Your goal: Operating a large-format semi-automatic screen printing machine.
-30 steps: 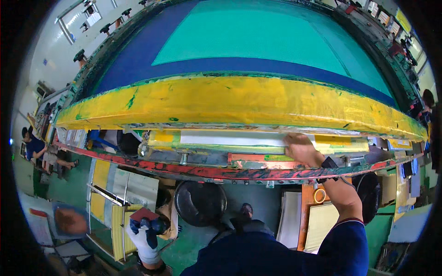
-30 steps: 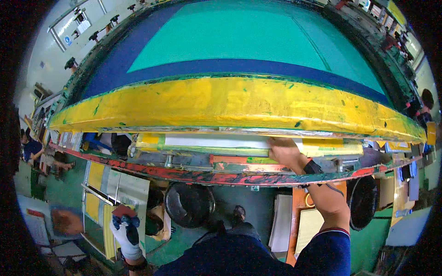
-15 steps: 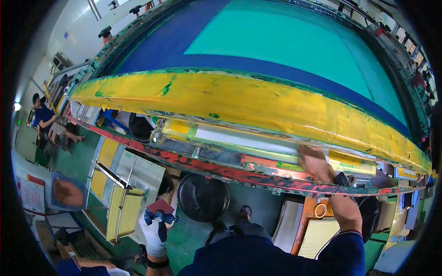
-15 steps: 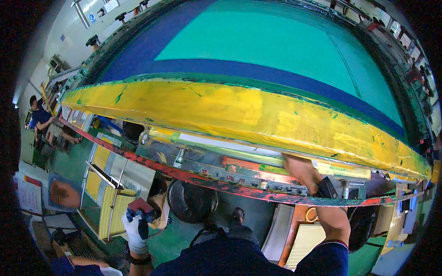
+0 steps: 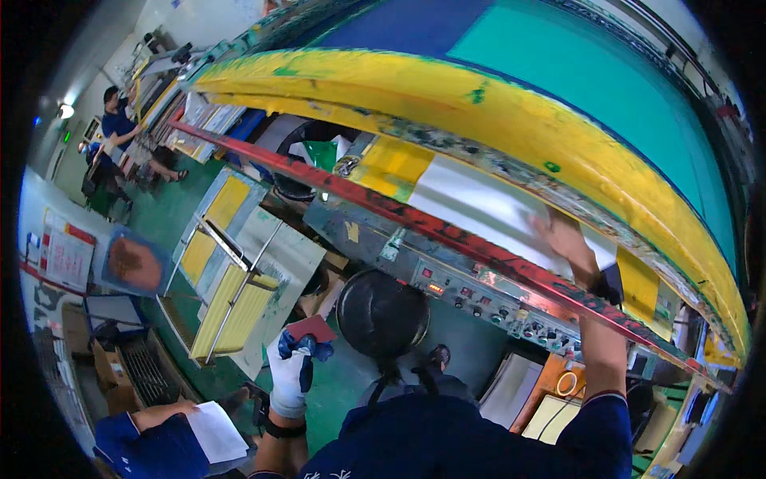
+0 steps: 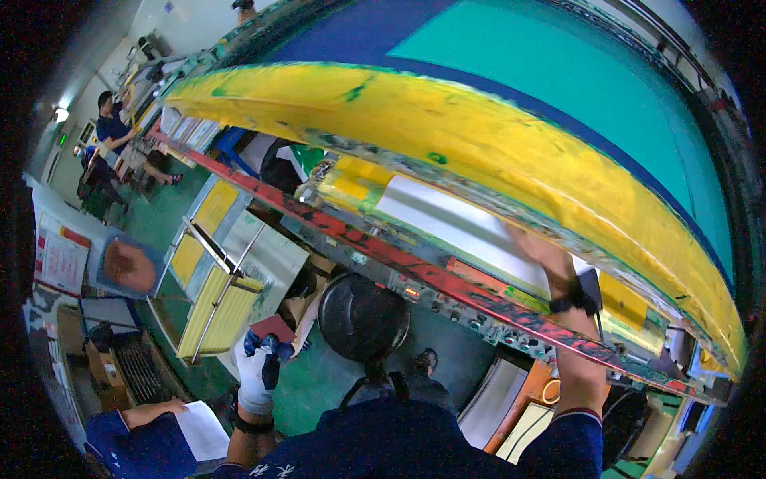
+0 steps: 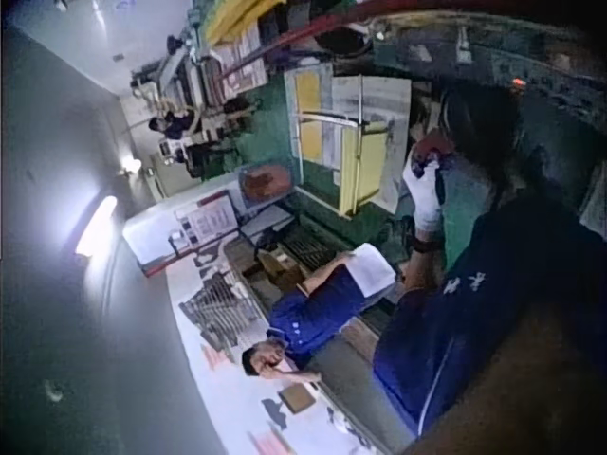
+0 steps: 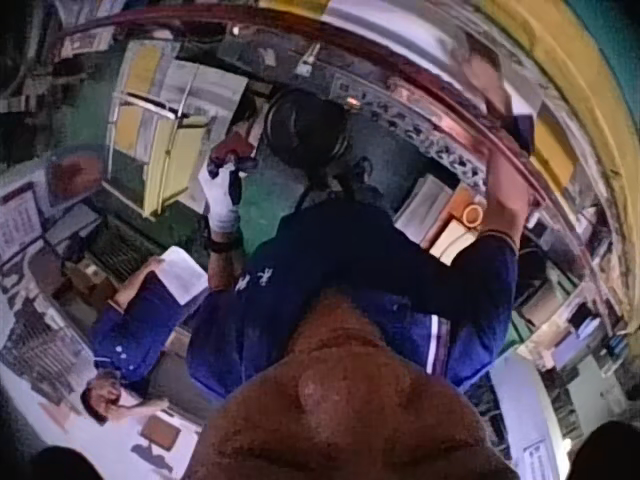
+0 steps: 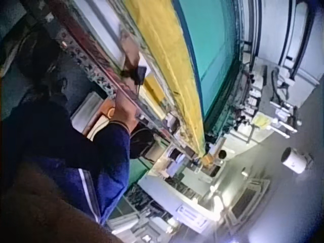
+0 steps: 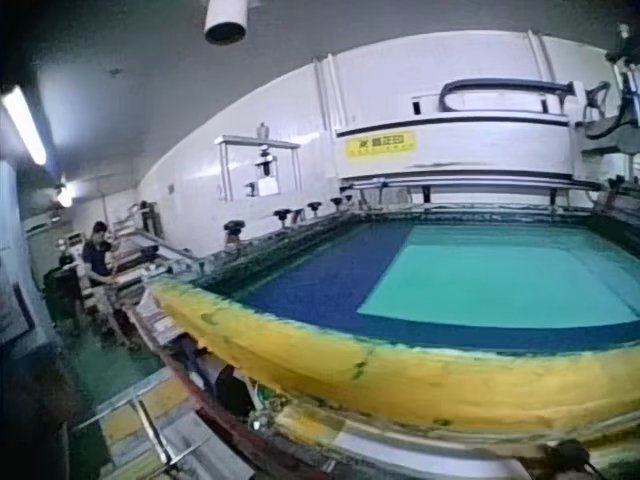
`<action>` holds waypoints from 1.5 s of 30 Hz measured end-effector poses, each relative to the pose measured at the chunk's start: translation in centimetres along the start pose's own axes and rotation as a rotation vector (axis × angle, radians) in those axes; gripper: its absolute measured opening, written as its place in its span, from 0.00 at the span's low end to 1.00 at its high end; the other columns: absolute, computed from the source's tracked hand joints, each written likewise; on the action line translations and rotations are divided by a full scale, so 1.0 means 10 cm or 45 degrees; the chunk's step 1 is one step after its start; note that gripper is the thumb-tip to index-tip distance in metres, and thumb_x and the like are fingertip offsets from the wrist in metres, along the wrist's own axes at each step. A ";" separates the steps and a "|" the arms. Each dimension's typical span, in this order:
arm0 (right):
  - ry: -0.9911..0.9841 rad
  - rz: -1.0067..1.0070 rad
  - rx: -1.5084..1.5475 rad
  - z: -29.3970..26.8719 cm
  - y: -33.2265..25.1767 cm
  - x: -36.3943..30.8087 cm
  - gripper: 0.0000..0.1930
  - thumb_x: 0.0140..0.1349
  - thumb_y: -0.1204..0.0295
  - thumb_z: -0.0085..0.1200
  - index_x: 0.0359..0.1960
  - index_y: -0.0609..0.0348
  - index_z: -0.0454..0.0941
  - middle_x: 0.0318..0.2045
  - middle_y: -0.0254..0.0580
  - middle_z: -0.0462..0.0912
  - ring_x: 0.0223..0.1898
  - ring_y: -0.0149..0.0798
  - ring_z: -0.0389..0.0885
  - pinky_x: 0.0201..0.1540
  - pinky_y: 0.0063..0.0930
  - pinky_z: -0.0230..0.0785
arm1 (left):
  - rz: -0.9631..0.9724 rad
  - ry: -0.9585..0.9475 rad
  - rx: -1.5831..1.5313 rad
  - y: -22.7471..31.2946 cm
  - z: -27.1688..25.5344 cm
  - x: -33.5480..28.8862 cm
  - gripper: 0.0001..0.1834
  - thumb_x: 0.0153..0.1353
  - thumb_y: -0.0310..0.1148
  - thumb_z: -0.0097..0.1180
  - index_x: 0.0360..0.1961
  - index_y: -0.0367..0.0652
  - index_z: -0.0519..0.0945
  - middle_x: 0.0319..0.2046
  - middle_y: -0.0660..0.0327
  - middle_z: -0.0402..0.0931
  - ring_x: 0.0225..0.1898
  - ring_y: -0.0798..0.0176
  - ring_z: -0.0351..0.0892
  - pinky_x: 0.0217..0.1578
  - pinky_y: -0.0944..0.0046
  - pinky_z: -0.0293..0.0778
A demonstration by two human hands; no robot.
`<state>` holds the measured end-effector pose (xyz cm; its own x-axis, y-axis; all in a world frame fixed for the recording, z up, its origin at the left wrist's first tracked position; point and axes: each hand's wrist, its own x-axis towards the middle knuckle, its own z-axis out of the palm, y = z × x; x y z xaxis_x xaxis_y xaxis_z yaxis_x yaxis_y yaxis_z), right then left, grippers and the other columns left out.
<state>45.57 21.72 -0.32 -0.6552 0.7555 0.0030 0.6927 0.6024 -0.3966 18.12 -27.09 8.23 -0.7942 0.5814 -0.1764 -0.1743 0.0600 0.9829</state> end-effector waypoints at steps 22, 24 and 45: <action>-0.260 -0.498 0.154 0.80 -1.74 0.38 0.46 0.62 0.40 0.48 0.72 0.60 0.50 0.72 0.56 0.53 0.73 0.55 0.48 0.72 0.52 0.43 | 0.001 0.279 -0.099 -0.28 -0.74 -0.35 0.12 0.65 0.25 0.51 0.47 0.31 0.78 0.33 0.55 0.81 0.30 0.65 0.80 0.33 0.66 0.76; 0.190 -0.482 -0.351 0.85 -1.05 0.66 0.46 0.63 0.39 0.46 0.72 0.60 0.49 0.72 0.54 0.52 0.74 0.57 0.46 0.71 0.60 0.40 | 0.079 0.135 -0.192 -0.40 -0.80 -0.27 0.13 0.63 0.25 0.51 0.47 0.31 0.78 0.33 0.55 0.81 0.29 0.65 0.79 0.33 0.66 0.76; 0.281 0.519 -0.151 -0.41 1.36 -0.26 0.34 0.67 0.44 0.43 0.65 0.58 0.65 0.64 0.62 0.66 0.68 0.59 0.60 0.69 0.49 0.51 | 0.021 0.110 0.049 -0.37 -0.23 -0.20 0.10 0.66 0.27 0.51 0.44 0.33 0.79 0.29 0.60 0.79 0.25 0.68 0.76 0.28 0.68 0.71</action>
<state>57.94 29.02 -1.92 -0.2522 0.9652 0.0686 0.9180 0.2611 -0.2985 18.99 -30.36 4.78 -0.8443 0.5106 -0.1629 -0.1401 0.0831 0.9866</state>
